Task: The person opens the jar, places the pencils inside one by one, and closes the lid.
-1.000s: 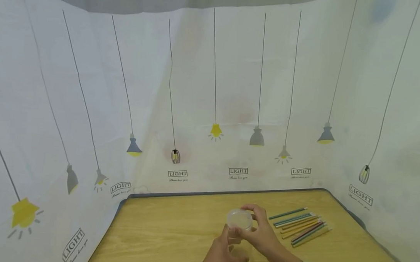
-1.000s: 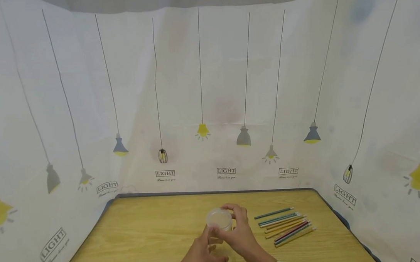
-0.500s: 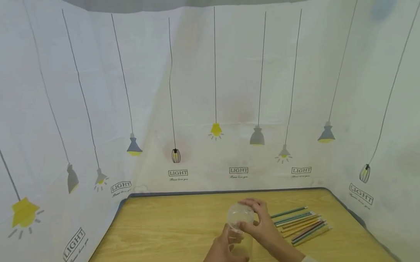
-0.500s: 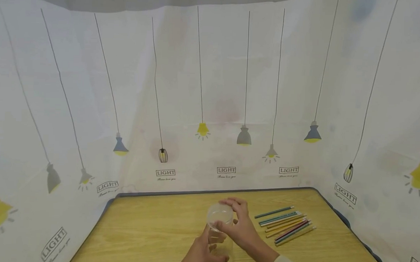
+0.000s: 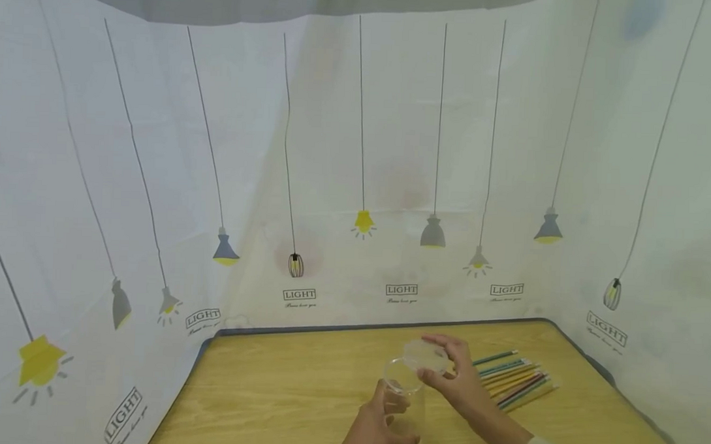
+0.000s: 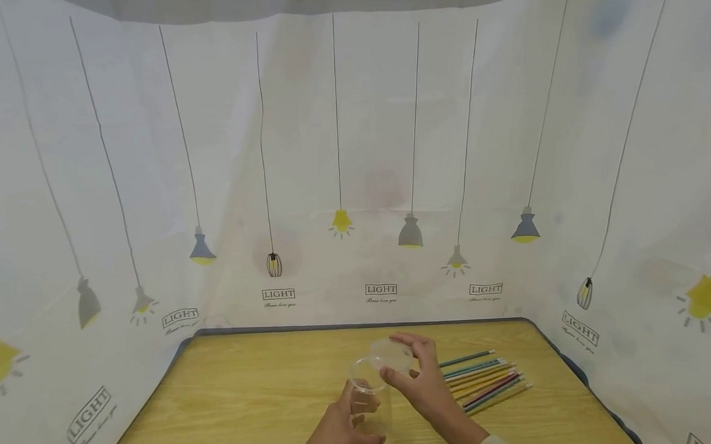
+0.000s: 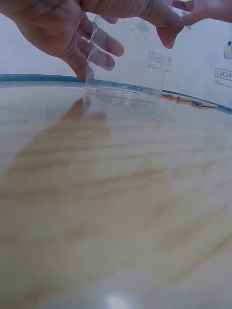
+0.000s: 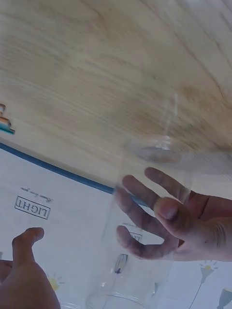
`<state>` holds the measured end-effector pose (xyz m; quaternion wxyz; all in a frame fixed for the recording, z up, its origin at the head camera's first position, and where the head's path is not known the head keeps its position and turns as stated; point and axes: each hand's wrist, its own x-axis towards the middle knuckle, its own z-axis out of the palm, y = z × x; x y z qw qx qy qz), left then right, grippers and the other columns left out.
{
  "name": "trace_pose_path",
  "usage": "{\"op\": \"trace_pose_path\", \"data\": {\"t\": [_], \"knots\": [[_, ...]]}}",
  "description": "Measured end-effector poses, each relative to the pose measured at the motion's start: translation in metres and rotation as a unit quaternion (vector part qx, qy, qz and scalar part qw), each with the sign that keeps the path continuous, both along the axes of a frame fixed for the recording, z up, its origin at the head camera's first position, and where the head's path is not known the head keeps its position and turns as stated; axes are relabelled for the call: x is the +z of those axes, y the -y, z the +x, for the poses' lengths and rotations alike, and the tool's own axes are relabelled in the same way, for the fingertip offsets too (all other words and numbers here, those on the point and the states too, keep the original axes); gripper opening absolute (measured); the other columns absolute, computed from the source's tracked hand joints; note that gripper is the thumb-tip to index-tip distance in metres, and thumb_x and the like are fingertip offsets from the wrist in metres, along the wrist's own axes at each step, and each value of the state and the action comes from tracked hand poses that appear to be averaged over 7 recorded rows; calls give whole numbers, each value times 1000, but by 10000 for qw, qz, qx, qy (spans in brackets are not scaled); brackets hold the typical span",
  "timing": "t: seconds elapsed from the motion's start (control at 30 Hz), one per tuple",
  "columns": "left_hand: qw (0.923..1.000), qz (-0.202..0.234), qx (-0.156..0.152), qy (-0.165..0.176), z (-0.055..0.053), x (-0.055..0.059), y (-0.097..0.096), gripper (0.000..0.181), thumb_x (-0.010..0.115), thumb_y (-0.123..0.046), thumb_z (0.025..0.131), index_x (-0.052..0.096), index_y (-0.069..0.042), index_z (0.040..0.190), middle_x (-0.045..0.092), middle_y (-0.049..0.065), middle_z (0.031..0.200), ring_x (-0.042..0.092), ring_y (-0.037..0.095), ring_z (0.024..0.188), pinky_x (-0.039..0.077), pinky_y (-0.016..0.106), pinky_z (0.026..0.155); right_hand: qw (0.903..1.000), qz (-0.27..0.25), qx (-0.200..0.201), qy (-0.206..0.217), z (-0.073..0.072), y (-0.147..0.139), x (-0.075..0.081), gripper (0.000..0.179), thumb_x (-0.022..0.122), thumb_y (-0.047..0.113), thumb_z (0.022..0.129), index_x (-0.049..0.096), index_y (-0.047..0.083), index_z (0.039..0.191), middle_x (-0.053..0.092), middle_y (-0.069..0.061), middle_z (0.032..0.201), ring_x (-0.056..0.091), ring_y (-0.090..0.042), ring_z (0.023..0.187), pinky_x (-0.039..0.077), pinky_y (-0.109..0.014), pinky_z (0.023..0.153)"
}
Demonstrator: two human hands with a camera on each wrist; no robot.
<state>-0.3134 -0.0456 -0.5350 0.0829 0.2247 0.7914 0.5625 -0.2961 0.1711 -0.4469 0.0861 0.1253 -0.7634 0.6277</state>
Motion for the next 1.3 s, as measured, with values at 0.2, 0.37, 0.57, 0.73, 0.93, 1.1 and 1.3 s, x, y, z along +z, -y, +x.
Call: {"op": "trace_pose_path", "data": {"t": [0.2,0.37,0.57,0.73,0.93,1.1,1.3], "knots": [[9998,-114,133,28,-6,0,2,99,94,-23,82,37,-9,162,67,11,147,64,47,138,53,73,112,9975,590,-305,229,4,-31,-5,65,78,22,101,51,11,159,29,-24,169,36,-52,151,51,-69,112],[9993,-226,242,-188,-13,3,7,90,94,-27,81,44,-12,155,69,6,142,66,44,134,59,66,107,9935,925,-542,374,7,-58,-10,68,77,26,103,47,8,162,37,-26,164,48,-46,142,59,-56,103],[9993,-164,186,-263,-14,5,9,81,94,-26,80,47,-21,147,69,9,141,67,46,133,62,63,104,9810,1584,-894,674,14,-99,-16,71,76,36,105,47,6,163,45,-25,156,55,-38,131,60,-41,92],[9996,-173,116,-186,-10,5,7,80,94,-25,81,47,-22,146,68,8,141,67,43,134,61,62,104,9663,2141,-1047,974,24,-142,-31,76,73,46,106,47,2,163,36,-30,163,43,-47,143,55,-60,106],[9995,-180,121,-221,-8,2,4,76,95,-24,80,49,-24,141,69,7,140,68,40,134,60,62,107,9404,2857,-1243,1362,34,-195,-50,90,71,56,105,45,-10,159,37,-43,162,51,-61,137,58,-66,99],[9995,-204,114,-230,-7,2,4,77,95,-25,81,48,-24,143,69,9,142,68,39,134,58,63,110,9088,3465,-1306,1922,43,-233,-64,98,70,68,100,50,-13,153,39,-49,155,51,-66,132,55,-72,98],[9995,-258,86,-167,-5,1,4,77,94,-26,81,48,-23,142,69,7,142,68,41,135,58,64,110,8661,4335,-1246,2155,46,-260,-84,104,70,77,94,58,-15,141,51,-51,141,48,-70,125,46,-80,105]]}}
